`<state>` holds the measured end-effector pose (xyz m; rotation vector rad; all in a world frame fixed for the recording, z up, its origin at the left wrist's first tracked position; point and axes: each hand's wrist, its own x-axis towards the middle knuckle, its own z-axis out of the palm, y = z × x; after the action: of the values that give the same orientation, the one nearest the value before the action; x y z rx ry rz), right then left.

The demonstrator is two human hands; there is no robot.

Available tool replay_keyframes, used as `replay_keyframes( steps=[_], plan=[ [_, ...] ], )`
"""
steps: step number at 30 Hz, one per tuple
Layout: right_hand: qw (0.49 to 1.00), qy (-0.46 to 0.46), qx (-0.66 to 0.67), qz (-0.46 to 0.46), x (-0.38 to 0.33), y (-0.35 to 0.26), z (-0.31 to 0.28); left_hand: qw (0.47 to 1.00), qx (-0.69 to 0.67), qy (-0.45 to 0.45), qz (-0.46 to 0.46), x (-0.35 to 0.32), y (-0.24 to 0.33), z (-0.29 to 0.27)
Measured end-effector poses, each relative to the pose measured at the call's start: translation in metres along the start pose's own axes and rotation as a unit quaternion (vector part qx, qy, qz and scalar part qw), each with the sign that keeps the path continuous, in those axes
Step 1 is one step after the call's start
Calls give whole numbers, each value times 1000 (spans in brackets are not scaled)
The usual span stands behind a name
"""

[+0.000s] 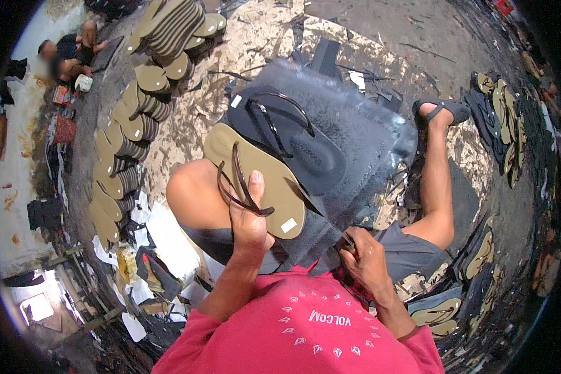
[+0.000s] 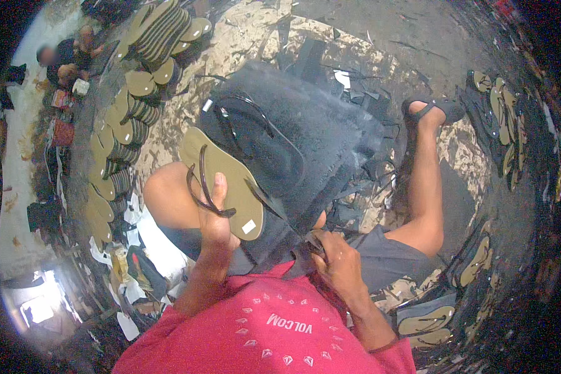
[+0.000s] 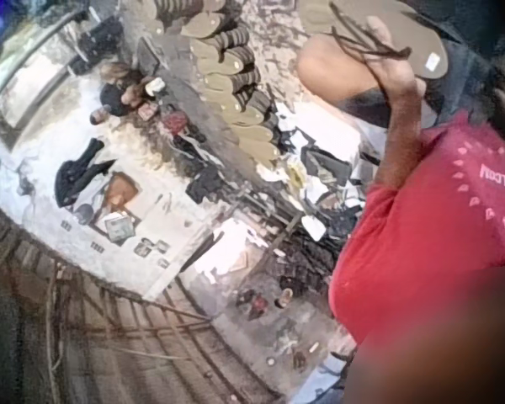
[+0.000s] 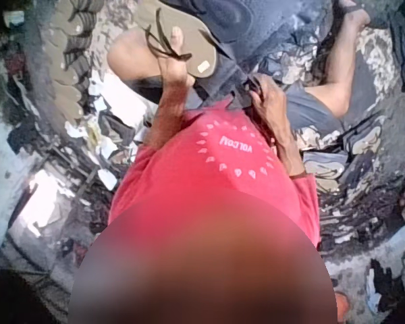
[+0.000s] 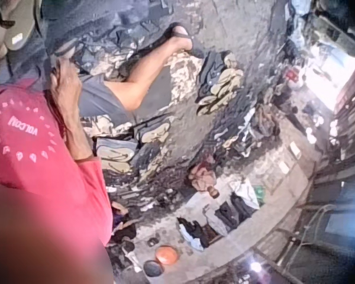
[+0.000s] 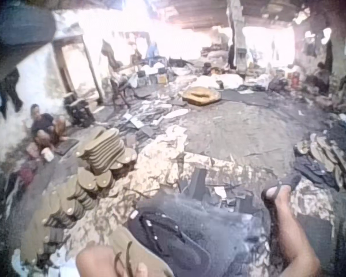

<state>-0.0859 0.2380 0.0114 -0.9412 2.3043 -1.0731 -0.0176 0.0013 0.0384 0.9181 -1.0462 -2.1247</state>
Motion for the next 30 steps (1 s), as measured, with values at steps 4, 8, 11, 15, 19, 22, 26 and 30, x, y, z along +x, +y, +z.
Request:
replay_keyframes(
  steps=[4,8,11,15,19,22,26,30],
  plan=[
    [997,-21,-66,-21,11,14,14,998,43,23,-28,-7,-4,-2],
    [981,35,-117,-152,44,17,38,993,111,30,33,-16,-17,-11],
    [972,78,-129,-180,63,11,46,971,232,-8,62,-19,-21,-29],
    [974,60,-121,-180,76,3,43,986,151,-4,-70,-22,-13,-50],
    [976,42,-116,-181,83,-4,40,977,206,21,-50,-26,-4,-48],
    [977,32,-103,-184,91,-8,43,969,241,35,-29,-24,0,-37],
    [975,31,-85,-201,115,-17,52,970,243,14,6,-17,5,-27],
    [975,28,-74,-208,154,-32,66,974,226,-3,-12,-16,4,-32]
  ],
)
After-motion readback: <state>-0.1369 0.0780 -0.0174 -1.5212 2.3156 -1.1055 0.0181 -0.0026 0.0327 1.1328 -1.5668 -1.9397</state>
